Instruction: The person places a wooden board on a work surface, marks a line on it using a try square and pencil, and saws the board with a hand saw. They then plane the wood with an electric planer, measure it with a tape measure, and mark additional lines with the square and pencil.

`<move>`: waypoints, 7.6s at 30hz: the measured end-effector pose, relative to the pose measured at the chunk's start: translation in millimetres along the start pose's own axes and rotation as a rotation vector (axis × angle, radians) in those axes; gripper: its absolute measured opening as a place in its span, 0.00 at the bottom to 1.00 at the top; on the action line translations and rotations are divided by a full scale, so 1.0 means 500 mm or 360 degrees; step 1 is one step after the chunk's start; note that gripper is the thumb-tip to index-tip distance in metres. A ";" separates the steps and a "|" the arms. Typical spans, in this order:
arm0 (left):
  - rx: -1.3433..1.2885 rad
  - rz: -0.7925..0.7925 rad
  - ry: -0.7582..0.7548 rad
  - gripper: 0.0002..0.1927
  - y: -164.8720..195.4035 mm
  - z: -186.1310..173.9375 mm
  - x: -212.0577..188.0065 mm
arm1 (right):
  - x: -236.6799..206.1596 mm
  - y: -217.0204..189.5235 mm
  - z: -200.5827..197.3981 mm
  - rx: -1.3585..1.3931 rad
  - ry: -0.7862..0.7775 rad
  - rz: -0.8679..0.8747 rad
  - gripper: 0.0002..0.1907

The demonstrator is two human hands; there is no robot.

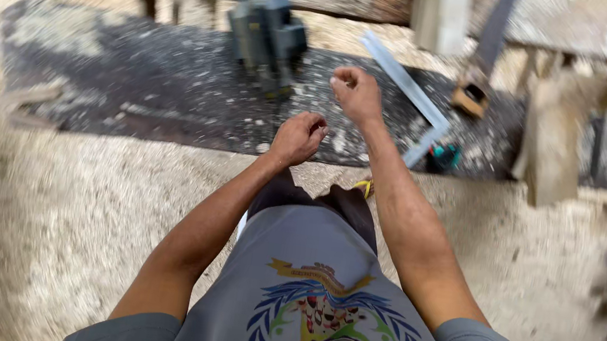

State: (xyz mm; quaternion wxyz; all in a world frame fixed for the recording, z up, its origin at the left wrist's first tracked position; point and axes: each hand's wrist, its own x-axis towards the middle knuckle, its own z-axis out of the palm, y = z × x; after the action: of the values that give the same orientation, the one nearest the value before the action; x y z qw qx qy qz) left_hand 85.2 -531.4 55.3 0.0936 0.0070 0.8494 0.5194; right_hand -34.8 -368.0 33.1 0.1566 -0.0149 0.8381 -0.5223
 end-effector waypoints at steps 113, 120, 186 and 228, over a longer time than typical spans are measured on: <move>-0.0530 -0.0308 0.0319 0.51 0.732 0.961 0.395 | -0.561 0.417 -1.246 0.1825 0.0233 0.0044 0.42; -0.1560 -0.0966 -0.0486 0.48 0.647 1.065 0.454 | -0.600 0.473 -1.213 0.0006 0.0374 -0.0157 0.31; 0.0129 0.0060 -0.0096 0.23 0.375 0.294 -0.087 | -0.487 -0.007 -0.361 0.0333 0.0264 0.0528 0.37; 0.1358 0.1470 -0.1008 0.29 0.534 1.281 0.419 | -0.794 0.627 -0.573 0.2845 0.2140 0.0348 0.28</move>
State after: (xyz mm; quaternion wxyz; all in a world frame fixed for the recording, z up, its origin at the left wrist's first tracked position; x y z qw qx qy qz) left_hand -37.0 178.8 -24.1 0.0952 0.5539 0.8210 0.1004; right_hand 306.4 98.6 -28.7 -0.3279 0.4613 0.0735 -0.8212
